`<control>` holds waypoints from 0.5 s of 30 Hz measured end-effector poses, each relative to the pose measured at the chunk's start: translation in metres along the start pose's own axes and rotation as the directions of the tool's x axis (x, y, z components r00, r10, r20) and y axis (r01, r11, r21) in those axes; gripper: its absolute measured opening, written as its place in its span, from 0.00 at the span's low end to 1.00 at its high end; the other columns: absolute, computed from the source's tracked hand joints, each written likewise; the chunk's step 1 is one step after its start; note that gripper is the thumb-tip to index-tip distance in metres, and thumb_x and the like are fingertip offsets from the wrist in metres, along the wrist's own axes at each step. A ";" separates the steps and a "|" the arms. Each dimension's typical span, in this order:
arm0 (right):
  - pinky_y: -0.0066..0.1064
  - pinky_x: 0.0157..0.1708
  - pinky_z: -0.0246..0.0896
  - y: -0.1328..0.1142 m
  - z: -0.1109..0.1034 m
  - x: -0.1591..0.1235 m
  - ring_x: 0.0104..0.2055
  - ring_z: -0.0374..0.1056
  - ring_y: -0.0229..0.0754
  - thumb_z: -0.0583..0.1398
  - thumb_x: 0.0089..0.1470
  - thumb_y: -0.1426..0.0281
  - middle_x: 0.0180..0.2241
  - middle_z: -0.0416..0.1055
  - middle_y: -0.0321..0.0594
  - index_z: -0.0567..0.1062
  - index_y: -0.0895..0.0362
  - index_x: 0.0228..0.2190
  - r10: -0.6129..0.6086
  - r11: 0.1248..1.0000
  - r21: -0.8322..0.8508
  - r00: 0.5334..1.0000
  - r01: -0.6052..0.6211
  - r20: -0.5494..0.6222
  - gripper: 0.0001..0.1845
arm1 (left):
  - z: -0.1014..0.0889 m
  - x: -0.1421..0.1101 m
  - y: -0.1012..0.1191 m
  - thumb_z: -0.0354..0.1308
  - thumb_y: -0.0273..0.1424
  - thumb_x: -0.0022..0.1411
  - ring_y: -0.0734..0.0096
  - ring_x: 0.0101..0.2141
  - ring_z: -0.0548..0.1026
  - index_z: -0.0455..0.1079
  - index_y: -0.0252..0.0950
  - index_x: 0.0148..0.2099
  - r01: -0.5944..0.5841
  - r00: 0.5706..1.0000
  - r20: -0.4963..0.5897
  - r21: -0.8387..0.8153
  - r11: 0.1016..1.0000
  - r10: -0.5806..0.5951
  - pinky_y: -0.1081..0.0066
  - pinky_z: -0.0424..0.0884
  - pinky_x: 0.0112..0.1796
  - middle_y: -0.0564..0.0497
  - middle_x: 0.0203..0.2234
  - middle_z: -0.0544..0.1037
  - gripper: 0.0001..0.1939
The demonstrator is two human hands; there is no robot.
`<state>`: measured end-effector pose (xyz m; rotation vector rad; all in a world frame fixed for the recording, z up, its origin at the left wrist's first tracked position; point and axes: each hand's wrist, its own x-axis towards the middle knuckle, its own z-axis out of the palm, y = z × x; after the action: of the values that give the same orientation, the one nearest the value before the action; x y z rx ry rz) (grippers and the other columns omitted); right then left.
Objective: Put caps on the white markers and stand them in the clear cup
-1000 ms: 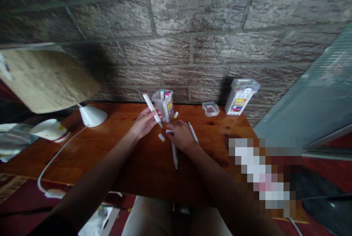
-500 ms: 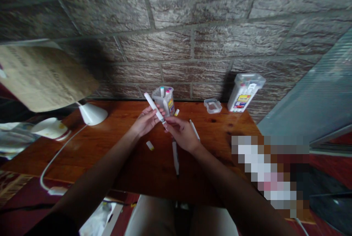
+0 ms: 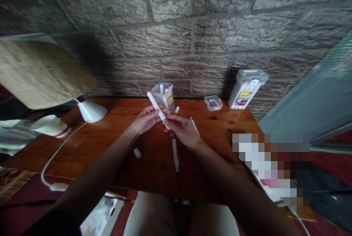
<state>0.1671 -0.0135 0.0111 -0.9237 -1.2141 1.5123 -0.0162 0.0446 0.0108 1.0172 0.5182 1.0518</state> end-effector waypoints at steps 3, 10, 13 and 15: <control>0.25 0.25 0.62 -0.002 0.000 0.000 0.31 0.74 0.37 0.70 0.46 0.57 0.34 0.77 0.37 0.80 0.54 0.42 -0.022 0.999 -0.032 1.000 0.021 -0.014 0.22 | 0.000 0.000 -0.001 0.73 0.32 0.51 0.59 0.44 0.81 0.77 0.33 0.43 -0.004 1.000 0.007 0.020 1.000 0.004 0.62 0.72 0.49 0.43 0.38 0.83 0.17; 0.22 0.18 0.51 -0.004 0.001 0.000 0.22 0.60 0.29 0.68 0.46 0.51 0.29 0.72 0.34 0.79 0.56 0.40 0.023 1.000 0.011 1.000 -0.023 0.001 0.25 | 0.003 0.001 -0.017 0.73 0.36 0.51 0.70 0.30 0.79 0.80 0.33 0.41 0.033 0.995 0.092 0.172 0.985 -0.049 0.69 0.75 0.39 0.47 0.33 0.82 0.17; 0.22 0.16 0.44 -0.005 0.001 0.000 0.19 0.53 0.27 0.68 0.45 0.49 0.25 0.68 0.31 0.79 0.56 0.41 0.040 0.999 0.025 0.999 -0.039 -0.005 0.28 | 0.005 0.001 -0.019 0.72 0.37 0.52 0.70 0.30 0.79 0.80 0.32 0.40 0.011 0.989 0.142 0.197 0.980 -0.039 0.67 0.75 0.40 0.47 0.31 0.82 0.16; 0.23 0.16 0.43 -0.006 0.001 -0.001 0.18 0.52 0.27 0.68 0.44 0.48 0.23 0.65 0.29 0.78 0.56 0.40 0.057 0.998 0.028 0.998 -0.057 -0.006 0.29 | 0.006 0.001 -0.018 0.72 0.37 0.53 0.68 0.31 0.80 0.80 0.33 0.41 -0.003 0.986 0.163 0.200 0.980 -0.031 0.66 0.76 0.40 0.47 0.33 0.82 0.16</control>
<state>0.1680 -0.0140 0.0173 -0.9517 -1.1677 1.5656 -0.0026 0.0402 -0.0023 1.2647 0.5013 0.9059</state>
